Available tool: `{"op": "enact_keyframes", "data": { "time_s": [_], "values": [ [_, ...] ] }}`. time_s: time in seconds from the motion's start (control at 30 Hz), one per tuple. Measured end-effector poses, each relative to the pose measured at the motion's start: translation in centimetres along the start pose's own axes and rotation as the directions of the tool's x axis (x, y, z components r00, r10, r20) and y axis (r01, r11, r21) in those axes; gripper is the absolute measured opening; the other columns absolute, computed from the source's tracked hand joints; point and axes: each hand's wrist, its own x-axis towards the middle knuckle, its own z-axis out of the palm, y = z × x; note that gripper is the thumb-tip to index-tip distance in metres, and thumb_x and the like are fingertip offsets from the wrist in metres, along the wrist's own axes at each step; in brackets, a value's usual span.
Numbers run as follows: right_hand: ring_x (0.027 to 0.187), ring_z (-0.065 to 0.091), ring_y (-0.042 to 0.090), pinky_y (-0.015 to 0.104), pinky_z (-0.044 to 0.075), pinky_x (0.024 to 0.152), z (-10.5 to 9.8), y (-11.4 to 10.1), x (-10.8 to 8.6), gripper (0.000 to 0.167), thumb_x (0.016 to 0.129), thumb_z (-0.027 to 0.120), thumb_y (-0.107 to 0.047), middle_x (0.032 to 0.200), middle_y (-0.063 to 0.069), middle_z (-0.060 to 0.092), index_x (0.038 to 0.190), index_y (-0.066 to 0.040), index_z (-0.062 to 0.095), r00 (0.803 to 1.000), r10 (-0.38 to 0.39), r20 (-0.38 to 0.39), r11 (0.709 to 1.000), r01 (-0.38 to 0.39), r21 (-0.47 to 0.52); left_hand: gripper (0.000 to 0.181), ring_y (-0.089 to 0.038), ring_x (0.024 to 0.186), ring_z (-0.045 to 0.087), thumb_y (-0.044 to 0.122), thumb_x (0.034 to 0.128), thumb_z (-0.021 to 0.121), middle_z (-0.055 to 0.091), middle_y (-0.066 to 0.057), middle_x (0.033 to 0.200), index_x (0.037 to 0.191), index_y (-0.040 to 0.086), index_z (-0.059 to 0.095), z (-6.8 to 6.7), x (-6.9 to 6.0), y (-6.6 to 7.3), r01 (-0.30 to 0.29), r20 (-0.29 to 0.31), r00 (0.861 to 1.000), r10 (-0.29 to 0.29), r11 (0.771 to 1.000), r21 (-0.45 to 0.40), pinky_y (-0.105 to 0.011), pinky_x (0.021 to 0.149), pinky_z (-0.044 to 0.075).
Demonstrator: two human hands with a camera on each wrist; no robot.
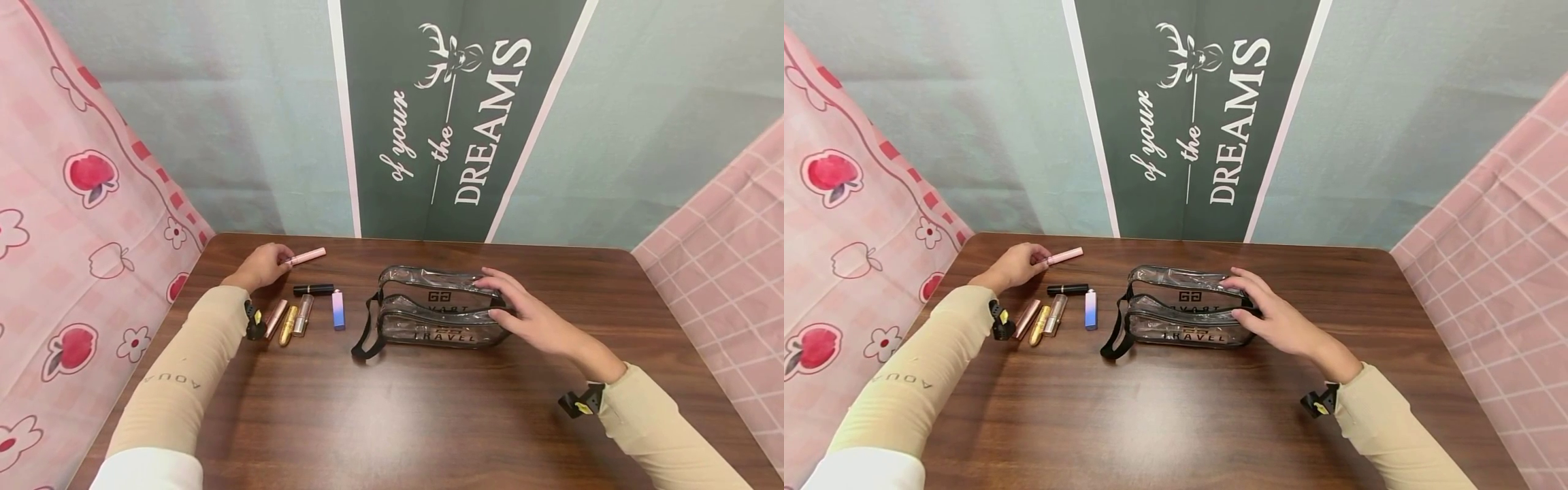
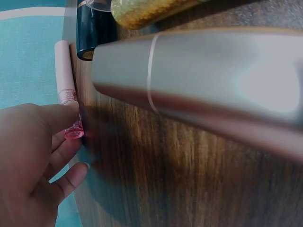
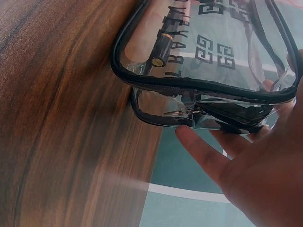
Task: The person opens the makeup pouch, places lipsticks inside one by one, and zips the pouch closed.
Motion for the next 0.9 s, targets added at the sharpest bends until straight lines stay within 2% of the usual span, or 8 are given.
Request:
{"op": "enact_keyframes", "data": {
  "time_s": [0.2,0.4,0.63,0.9],
  "values": [
    [0.147,0.027,0.040,0.009,0.020,0.108,-0.02,-0.02,-0.02,0.050,0.101,0.061,-0.008,0.163,0.013,0.026,0.148,-0.018,0.046,1.000,0.006,0.000,1.000,-0.006,-0.003,0.019,-0.038,0.101,0.063,0.002,0.0976,0.062,0.068,-0.023,0.103,0.113,-0.009,0.065,0.03,0.06,0.00,0.002,0.010,1.000,-0.002,1.000,0.001,-0.054,0.093,0.047],
    [0.147,0.027,0.040,0.009,0.019,0.108,-0.03,0.00,0.01,0.050,0.101,0.061,-0.007,0.163,0.012,0.026,0.148,-0.017,0.046,1.000,-0.001,-0.002,1.000,0.001,0.003,0.020,-0.041,0.108,0.061,0.003,0.0994,0.060,0.067,-0.025,0.109,0.115,-0.009,0.065,0.07,0.12,0.16,0.013,0.000,1.000,-0.013,1.000,0.017,-0.054,0.098,0.046],
    [0.147,0.028,0.040,0.009,0.019,0.108,0.07,0.05,0.01,0.050,0.101,0.061,-0.006,0.163,0.013,0.027,0.148,-0.017,0.046,1.000,-0.008,-0.006,1.000,0.009,0.010,0.020,-0.041,0.110,0.061,0.002,0.1006,0.057,0.066,-0.026,0.112,0.116,-0.009,0.065,-0.07,-0.16,0.39,0.040,0.007,0.999,-0.040,0.999,0.010,-0.054,0.100,0.045],
    [0.147,0.028,0.040,0.009,0.019,0.108,0.11,0.02,-0.01,0.050,0.101,0.061,-0.007,0.163,0.013,0.028,0.147,-0.017,0.046,1.000,-0.007,-0.007,1.000,0.007,0.008,0.021,-0.040,0.109,0.061,0.002,0.1006,0.058,0.066,-0.026,0.112,0.116,-0.009,0.066,-0.31,-0.15,0.57,0.029,-0.008,1.000,-0.029,1.000,0.005,-0.054,0.099,0.046]
  ]
}}
